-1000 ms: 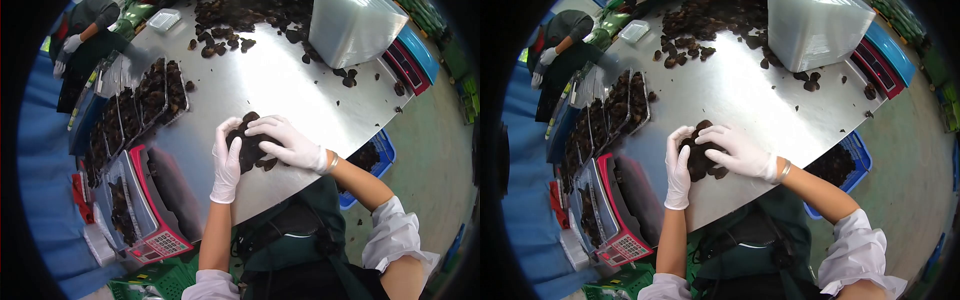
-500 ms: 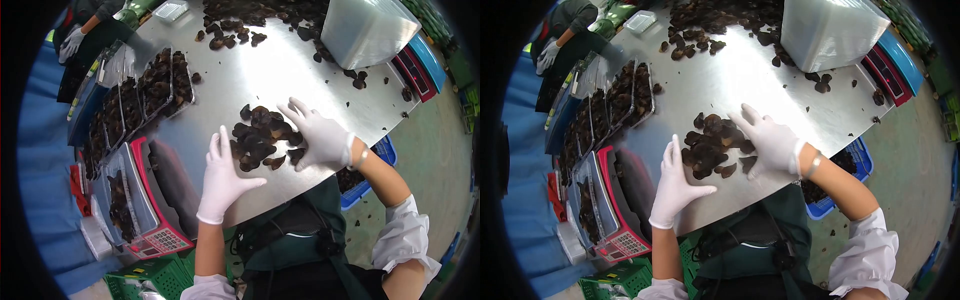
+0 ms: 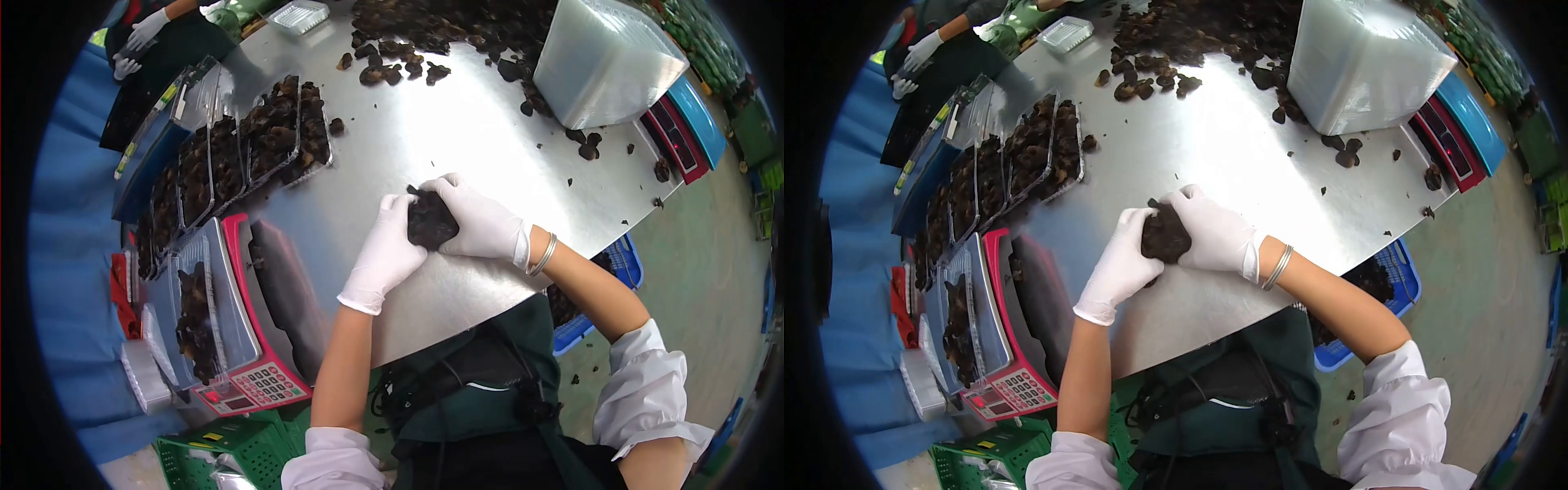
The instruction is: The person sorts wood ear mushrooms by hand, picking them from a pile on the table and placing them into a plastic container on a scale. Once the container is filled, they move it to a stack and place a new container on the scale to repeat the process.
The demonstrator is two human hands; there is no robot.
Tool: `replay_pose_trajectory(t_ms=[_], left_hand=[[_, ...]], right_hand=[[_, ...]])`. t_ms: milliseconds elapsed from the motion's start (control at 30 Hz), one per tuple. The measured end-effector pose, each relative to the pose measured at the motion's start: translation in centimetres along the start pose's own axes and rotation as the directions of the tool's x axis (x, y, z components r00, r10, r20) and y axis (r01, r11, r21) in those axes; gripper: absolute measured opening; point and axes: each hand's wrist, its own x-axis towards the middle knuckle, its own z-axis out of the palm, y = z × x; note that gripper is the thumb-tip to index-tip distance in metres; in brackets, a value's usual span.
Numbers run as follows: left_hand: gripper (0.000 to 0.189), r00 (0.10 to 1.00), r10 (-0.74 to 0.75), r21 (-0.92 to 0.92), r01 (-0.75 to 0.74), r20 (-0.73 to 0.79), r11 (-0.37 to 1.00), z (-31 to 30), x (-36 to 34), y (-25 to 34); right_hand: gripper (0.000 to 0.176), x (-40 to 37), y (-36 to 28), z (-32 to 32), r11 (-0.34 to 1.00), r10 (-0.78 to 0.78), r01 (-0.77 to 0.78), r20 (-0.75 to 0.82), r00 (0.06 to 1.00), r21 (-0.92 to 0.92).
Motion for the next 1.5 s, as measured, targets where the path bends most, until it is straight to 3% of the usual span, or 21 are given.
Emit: replay_pose_trajectory(t_ms=[33,67,167,300,433,500,567,633,667,700,767,800,867,900,967,1033,1167,1267,1300,1400,1500], left_hand=[[0.066,0.998,-0.012,-0.068,0.008,-0.059,0.998,0.1,0.0,0.0],[0.052,0.996,-0.051,-0.197,0.036,-0.071,0.980,0.3,-0.3,0.1],[0.048,0.989,-0.141,-0.421,0.107,-0.050,0.901,-0.5,-1.7,0.3],[0.046,0.966,-0.117,-0.395,0.018,-0.228,0.919,-2.1,-4.3,0.1],[0.045,0.851,-0.039,-0.185,-0.069,-0.523,0.980,-5.7,-8.5,0.8],[0.045,0.805,-0.120,-0.271,-0.052,-0.581,0.961,-8.2,-11.3,0.2],[0.042,0.740,-0.188,-0.277,0.002,-0.646,0.961,-10.6,-13.9,-1.8],[0.040,0.618,-0.064,-0.064,0.022,-0.784,0.998,-13.8,-16.5,-2.3],[0.039,0.593,-0.081,-0.097,0.005,-0.801,0.995,-15.1,-17.7,-3.8],[0.041,0.595,-0.235,-0.204,0.120,-0.769,0.972,-16.9,-19.4,-2.5],[0.040,0.557,-0.170,-0.041,0.237,-0.813,0.971,-19.7,-21.2,-4.0],[0.038,0.562,-0.191,-0.027,0.287,-0.805,0.958,-20.7,-21.8,-4.8],[0.043,0.603,-0.235,0.042,0.408,-0.762,0.912,-22.0,-22.6,-7.3],[0.043,0.602,-0.222,0.048,0.399,-0.767,0.916,-21.9,-22.6,-7.7],[0.054,0.613,-0.259,0.093,0.482,-0.746,0.871,-20.7,-22.8,-8.2],[0.062,0.622,-0.277,0.029,0.435,-0.732,0.900,-20.2,-23.7,-7.1],[0.070,0.664,-0.193,0.129,0.404,-0.722,0.906,-20.0,-26.3,-5.1],[0.065,0.621,-0.151,0.101,0.353,-0.769,0.930,-19.6,-27.2,-5.0],[0.065,0.625,-0.153,0.099,0.350,-0.766,0.932,-19.3,-27.0,-5.2],[0.058,0.541,-0.144,0.081,0.371,-0.829,0.925,-18.3,-26.4,-5.5],[0.049,0.474,-0.130,0.059,0.363,-0.871,0.930,-17.0,-26.8,-6.2]], right_hand=[[0.071,0.3,-0.1,0.3,0.994,0.025,-0.022,-0.025,0.999,0.107],[0.064,0.7,0.7,1.1,0.983,-0.085,0.098,-0.090,0.992,0.154],[0.065,0.9,-0.6,1.1,0.975,-0.148,0.160,-0.087,0.985,0.153],[0.065,2.0,-4.1,0.4,0.964,-0.197,0.195,-0.012,0.980,0.182],[0.065,4.9,-9.0,1.5,0.883,-0.395,0.370,0.031,0.918,0.287],[0.070,7.1,-12.3,3.0,0.861,-0.399,0.330,0.110,0.910,0.387],[0.066,9.6,-16.3,4.7,0.833,-0.467,0.365,0.174,0.867,0.416],[0.061,12.4,-20.4,6.6,0.724,-0.653,0.561,0.137,0.745,0.401],[0.060,14.0,-22.0,7.8,0.685,-0.704,0.607,0.154,0.693,0.402],[0.060,15.3,-23.9,8.8,0.669,-0.715,0.565,0.210,0.667,0.483],[0.059,17.9,-26.6,10.8,0.546,-0.835,0.765,0.157,0.527,0.341],[0.059,19.5,-27.4,11.6,0.542,-0.838,0.769,0.155,0.523,0.337],[0.063,22.7,-28.4,12.9,0.498,-0.827,0.863,0.346,0.443,0.085],[0.063,23.7,-28.3,13.4,0.493,-0.829,0.867,0.343,0.442,0.072],[0.072,25.5,-27.8,13.8,0.573,-0.611,0.817,0.632,0.476,-0.062],[0.078,26.1,-27.5,12.8,0.587,-0.631,0.809,0.642,0.436,0.027],[0.068,24.5,-27.1,9.0,0.587,-0.727,0.795,0.530,0.437,0.151],[0.056,22.3,-26.8,7.6,0.728,-0.683,0.536,0.374,0.628,0.428],[0.056,21.8,-26.0,8.0,0.732,-0.678,0.532,0.375,0.632,0.426],[0.035,20.1,-23.4,9.2,0.685,-0.715,0.671,0.087,0.693,0.283],[0.021,16.3,-22.0,9.0,0.755,-0.651,0.627,0.107,0.751,0.195]])
